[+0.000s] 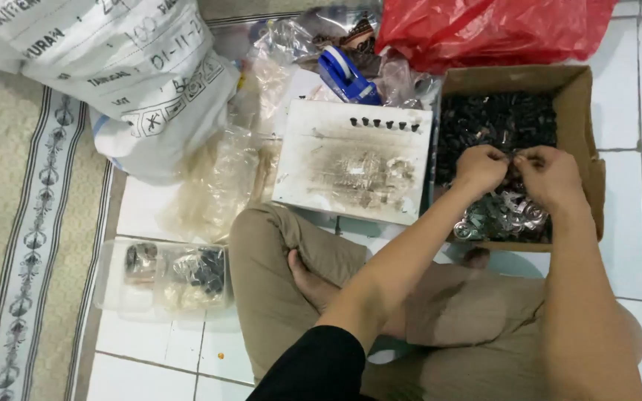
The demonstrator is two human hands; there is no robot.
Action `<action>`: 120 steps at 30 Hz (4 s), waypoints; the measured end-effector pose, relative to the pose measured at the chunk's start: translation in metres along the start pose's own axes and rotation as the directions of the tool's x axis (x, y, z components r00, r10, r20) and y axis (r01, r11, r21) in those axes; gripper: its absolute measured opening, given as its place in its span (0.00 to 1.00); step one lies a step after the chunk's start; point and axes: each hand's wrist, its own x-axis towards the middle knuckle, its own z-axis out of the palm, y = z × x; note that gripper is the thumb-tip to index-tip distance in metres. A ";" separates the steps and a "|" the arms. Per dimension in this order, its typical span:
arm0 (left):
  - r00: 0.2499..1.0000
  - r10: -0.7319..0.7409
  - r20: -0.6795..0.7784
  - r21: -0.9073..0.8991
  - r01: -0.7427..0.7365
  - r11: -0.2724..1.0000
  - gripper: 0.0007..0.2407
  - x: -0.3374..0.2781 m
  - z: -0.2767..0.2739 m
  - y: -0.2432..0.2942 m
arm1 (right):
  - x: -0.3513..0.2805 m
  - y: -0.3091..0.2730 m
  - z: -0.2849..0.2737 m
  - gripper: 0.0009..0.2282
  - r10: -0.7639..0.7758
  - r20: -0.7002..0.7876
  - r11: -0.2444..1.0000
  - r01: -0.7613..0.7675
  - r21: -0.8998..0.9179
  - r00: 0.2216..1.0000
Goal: Sorting and inserting small black components into a white template tray while sitting on the floor.
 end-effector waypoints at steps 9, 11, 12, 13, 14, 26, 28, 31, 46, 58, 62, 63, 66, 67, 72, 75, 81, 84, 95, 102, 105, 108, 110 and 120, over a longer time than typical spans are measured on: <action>0.927 0.360 -0.105 -0.033 -0.365 0.931 0.08 -0.074 -0.093 -0.002 | -0.046 -0.076 0.016 0.08 -0.102 0.078 0.876 0.052 0.480 0.992; 0.941 0.335 -0.042 -0.132 -0.337 0.932 0.08 -0.093 -0.129 -0.010 | -0.051 -0.074 0.046 0.08 -0.143 0.058 0.866 0.097 0.491 0.988; 0.951 0.309 0.032 -0.214 -0.296 0.931 0.09 -0.102 -0.146 -0.015 | -0.052 -0.072 0.061 0.08 -0.177 0.039 0.849 0.133 0.512 0.983; 0.950 0.310 0.027 -0.224 -0.296 0.928 0.09 -0.095 -0.160 -0.031 | -0.059 -0.086 0.065 0.08 -0.181 0.043 0.854 0.135 0.503 0.983; 0.959 0.282 0.016 -0.246 -0.270 0.931 0.08 -0.088 -0.174 -0.047 | -0.065 -0.099 0.069 0.07 -0.189 0.028 0.848 0.149 0.509 0.981; 0.994 0.103 -0.033 -0.649 -0.100 0.754 0.11 -0.100 -0.264 -0.079 | -0.084 -0.190 0.137 0.07 -0.194 -0.060 0.689 0.180 0.702 0.979; 0.991 0.135 -0.022 -0.667 -0.115 0.736 0.10 -0.095 -0.266 -0.078 | -0.080 -0.201 0.139 0.07 -0.207 -0.085 0.685 0.207 0.699 0.975; 0.987 0.160 -0.025 -0.691 -0.133 0.710 0.09 -0.093 -0.260 -0.083 | -0.078 -0.207 0.141 0.05 -0.200 -0.066 0.693 0.189 0.696 0.978; 0.942 0.270 -0.198 -0.465 -0.333 0.820 0.07 -0.105 -0.263 -0.067 | -0.089 -0.240 0.133 0.02 -0.266 -0.081 0.855 0.274 0.441 0.961; 0.919 0.352 -0.179 -0.426 -0.395 0.814 0.07 -0.115 -0.271 -0.056 | -0.094 -0.244 0.131 0.04 -0.116 -0.035 0.820 0.115 0.561 0.993; 0.908 0.366 -0.204 -0.403 -0.419 0.814 0.07 -0.105 -0.268 -0.062 | -0.086 -0.241 0.132 0.04 -0.133 -0.050 0.856 0.140 0.498 0.990; 0.902 0.369 -0.226 -0.404 -0.431 0.807 0.06 -0.104 -0.263 -0.068 | -0.087 -0.237 0.134 0.03 -0.130 -0.056 0.873 0.141 0.468 0.990; 0.897 0.368 -0.245 -0.413 -0.440 0.797 0.06 -0.107 -0.269 -0.063 | -0.089 -0.243 0.135 0.04 -0.114 -0.051 0.856 0.123 0.503 0.992; 0.898 0.368 -0.242 -0.412 -0.439 0.799 0.06 -0.103 -0.267 -0.065 | -0.087 -0.242 0.136 0.04 -0.111 -0.051 0.855 0.121 0.504 0.993; 0.897 0.318 -0.306 -0.580 -0.440 0.685 0.07 -0.085 -0.265 -0.068 | -0.075 -0.248 0.136 0.07 -0.138 -0.027 0.790 0.127 0.599 0.990; 0.887 0.319 -0.333 -0.556 -0.458 0.693 0.07 -0.078 -0.260 -0.072 | -0.062 -0.255 0.146 0.05 -0.221 -0.050 0.820 0.214 0.531 0.974; 0.886 0.216 -0.411 -0.631 -0.447 0.634 0.07 -0.065 -0.271 -0.073 | -0.010 -0.265 0.143 0.07 -0.447 0.096 0.879 0.418 0.228 0.889; 0.891 0.160 -0.425 -0.675 -0.429 0.600 0.08 -0.058 -0.275 -0.074 | -0.003 -0.289 0.134 0.05 -0.503 0.168 0.863 0.482 0.151 0.848; 0.948 0.171 -0.268 -0.652 -0.309 0.692 0.22 -0.046 -0.264 -0.078 | 0.047 -0.295 0.146 0.05 -0.668 0.276 0.528 0.701 -0.479 0.691; 0.976 0.154 -0.154 -0.698 -0.218 0.682 0.27 -0.032 -0.252 -0.092 | 0.054 -0.287 0.158 0.06 -0.652 0.298 0.476 0.682 -0.555 0.697; 0.977 0.152 -0.152 -0.720 -0.215 0.660 0.28 -0.036 -0.252 -0.091 | 0.051 -0.291 0.158 0.08 -0.655 0.303 0.462 0.684 -0.564 0.692; 0.977 0.152 -0.150 -0.728 -0.214 0.652 0.28 -0.037 -0.255 -0.087 | 0.050 -0.293 0.157 0.09 -0.646 0.309 0.476 0.685 -0.551 0.698; 0.977 0.148 -0.156 -0.730 -0.215 0.649 0.28 -0.037 -0.255 -0.087 | 0.050 -0.294 0.157 0.09 -0.643 0.311 0.486 0.687 -0.540 0.700; 0.981 0.138 -0.140 -0.729 -0.196 0.656 0.27 -0.035 -0.254 -0.088 | 0.050 -0.290 0.148 0.11 -0.626 0.275 0.583 0.672 -0.457 0.730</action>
